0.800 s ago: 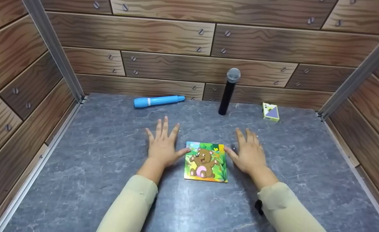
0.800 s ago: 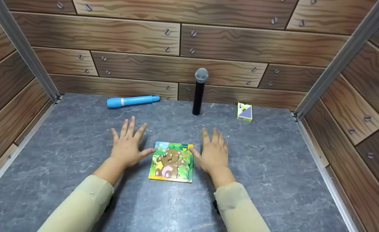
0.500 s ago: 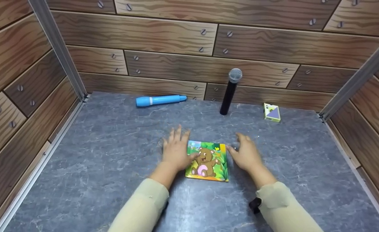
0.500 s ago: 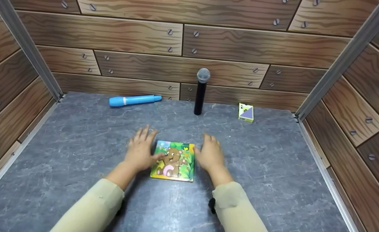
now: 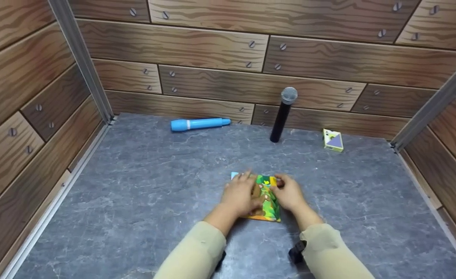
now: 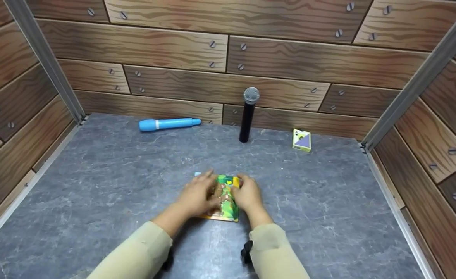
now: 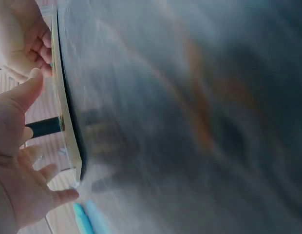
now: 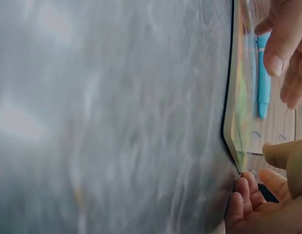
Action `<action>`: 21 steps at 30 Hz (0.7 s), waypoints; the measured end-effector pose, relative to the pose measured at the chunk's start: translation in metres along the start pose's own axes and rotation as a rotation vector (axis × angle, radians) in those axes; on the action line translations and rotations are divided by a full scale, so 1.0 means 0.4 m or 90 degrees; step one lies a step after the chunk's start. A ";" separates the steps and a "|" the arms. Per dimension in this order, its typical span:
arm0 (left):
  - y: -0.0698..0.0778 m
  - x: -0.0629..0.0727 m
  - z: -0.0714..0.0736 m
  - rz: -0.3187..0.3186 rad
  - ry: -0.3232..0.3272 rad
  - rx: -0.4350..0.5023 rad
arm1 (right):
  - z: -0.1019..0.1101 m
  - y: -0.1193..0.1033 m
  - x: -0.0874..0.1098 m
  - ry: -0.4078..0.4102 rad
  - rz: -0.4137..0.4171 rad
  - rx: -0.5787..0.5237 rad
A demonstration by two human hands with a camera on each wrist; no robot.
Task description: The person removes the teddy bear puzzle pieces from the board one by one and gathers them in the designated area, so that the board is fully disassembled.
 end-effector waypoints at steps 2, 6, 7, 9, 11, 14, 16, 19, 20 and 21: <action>0.010 -0.005 -0.012 0.006 -0.031 -0.010 | 0.001 0.006 0.002 -0.004 -0.011 0.001; 0.017 -0.010 -0.021 0.029 -0.086 -0.025 | 0.005 0.009 -0.001 -0.027 -0.017 0.010; 0.019 -0.009 -0.024 0.028 -0.096 -0.019 | 0.006 0.009 0.001 -0.026 -0.019 0.013; 0.022 -0.008 -0.024 0.025 -0.107 -0.003 | 0.008 0.010 0.002 -0.022 -0.020 0.019; 0.025 -0.008 -0.022 0.020 -0.118 0.020 | 0.011 0.009 0.002 -0.019 -0.024 0.028; 0.024 -0.006 -0.020 0.022 -0.135 0.047 | 0.013 0.006 -0.001 -0.028 -0.032 0.036; 0.022 -0.005 -0.022 0.030 -0.146 0.055 | 0.012 0.003 -0.004 -0.036 -0.032 0.036; 0.021 -0.001 -0.028 0.040 -0.149 0.058 | 0.010 0.002 -0.007 -0.037 -0.028 0.031; 0.022 0.000 -0.031 0.041 -0.148 0.060 | 0.010 0.003 -0.007 -0.033 -0.026 0.029; 0.023 0.002 -0.034 0.042 -0.149 0.060 | 0.009 0.005 -0.006 -0.030 -0.027 0.030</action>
Point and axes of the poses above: each hand's wrist, its own x-axis away from the middle knuckle, its own z-axis out of the back of the hand, y = z × x, the point moved 1 cm from there along -x, towards the middle knuckle, and after that the axes turned 4 degrees about -x, right-handed, at the moved point
